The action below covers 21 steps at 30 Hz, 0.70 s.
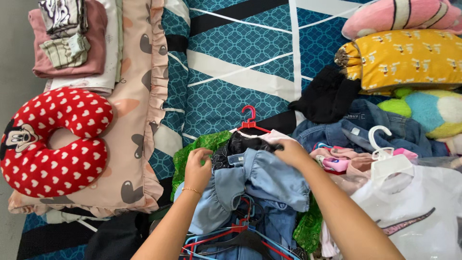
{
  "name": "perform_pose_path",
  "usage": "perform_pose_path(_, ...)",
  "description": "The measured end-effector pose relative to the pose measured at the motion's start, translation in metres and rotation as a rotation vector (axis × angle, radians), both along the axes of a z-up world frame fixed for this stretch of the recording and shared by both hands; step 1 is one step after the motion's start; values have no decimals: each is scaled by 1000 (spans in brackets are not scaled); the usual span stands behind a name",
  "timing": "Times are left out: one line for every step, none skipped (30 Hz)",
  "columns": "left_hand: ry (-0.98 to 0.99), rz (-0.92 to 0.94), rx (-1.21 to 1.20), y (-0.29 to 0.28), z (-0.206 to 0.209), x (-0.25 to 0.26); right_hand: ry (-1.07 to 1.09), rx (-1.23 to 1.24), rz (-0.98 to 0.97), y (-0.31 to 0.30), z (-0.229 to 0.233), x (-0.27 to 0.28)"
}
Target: The person removes clothes from hangers on a bed, places the hangers in a wardrobe, and then returns to the bed to handle more garments and a small bag. The person also adjusts folded clothes inside the wardrobe.
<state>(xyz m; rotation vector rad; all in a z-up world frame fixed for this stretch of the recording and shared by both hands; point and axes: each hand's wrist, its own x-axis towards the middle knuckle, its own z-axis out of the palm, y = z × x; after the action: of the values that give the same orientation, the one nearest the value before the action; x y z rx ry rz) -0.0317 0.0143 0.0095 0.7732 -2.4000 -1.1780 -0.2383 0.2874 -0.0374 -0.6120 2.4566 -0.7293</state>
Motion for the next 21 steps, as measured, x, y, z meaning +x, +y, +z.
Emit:
perform_pose_path(25,-2,-24,2,4,-4,-49,-62,60,1,12,9)
perform_pose_path(51,-5,-49,3,7,-8,-137,-188,132,0,23,23)
perform_pose_path(30,1,9,4,11,-12,-226,-314,204,-1,32,38)
perform_pose_path(8,6,66,5,13,-16,-284,-279,330,5,43,54)
perform_pose_path(-16,12,122,8,15,-18,-343,-243,455,13,52,72)
perform_pose_path(-5,-124,50,12,15,-19,-400,-240,574,17,59,86)
perform_pose_path(6,-258,-21,16,14,-20,-456,-235,695,20,63,96)
perform_pose_path(16,-393,-92,21,12,-21,-484,-147,696,20,65,100)
perform_pose_path(-135,-512,-117,30,8,-19,-513,-58,698,19,63,101)
perform_pose_path(-289,-629,-141,43,2,-15,-540,30,700,18,58,98)
perform_pose_path(-446,-741,-164,54,-4,-9,-515,-65,606,11,49,86)
perform_pose_path(-468,-715,-216,62,-10,1,-488,-159,511,4,36,74)
perform_pose_path(-488,-690,-268,72,-16,11,-369,-106,282,0,21,58)
perform_pose_path(-508,-665,-321,79,-22,21,-248,-52,54,-5,4,39)
perform_pose_path(-540,-651,-316,85,-27,29,-27,-151,5,-5,-13,22)
perform_pose_path(-572,-637,-312,90,-31,35,195,-250,-42,-5,-30,5)
perform_pose_path(-607,-620,-306,94,-34,40,370,-176,-28,-5,-45,-7)
perform_pose_path(-655,-628,-310,99,-37,42,544,-102,-13,-4,-59,-17)
perform_pose_path(-700,-635,-317,102,-38,44,721,-29,2,-5,-69,-25)
perform_pose_path(-745,-641,-325,102,-39,44,581,17,-3,-5,-74,-30)
perform_pose_path(-726,-638,-316,102,-39,42,441,63,-8,-4,-75,-33)
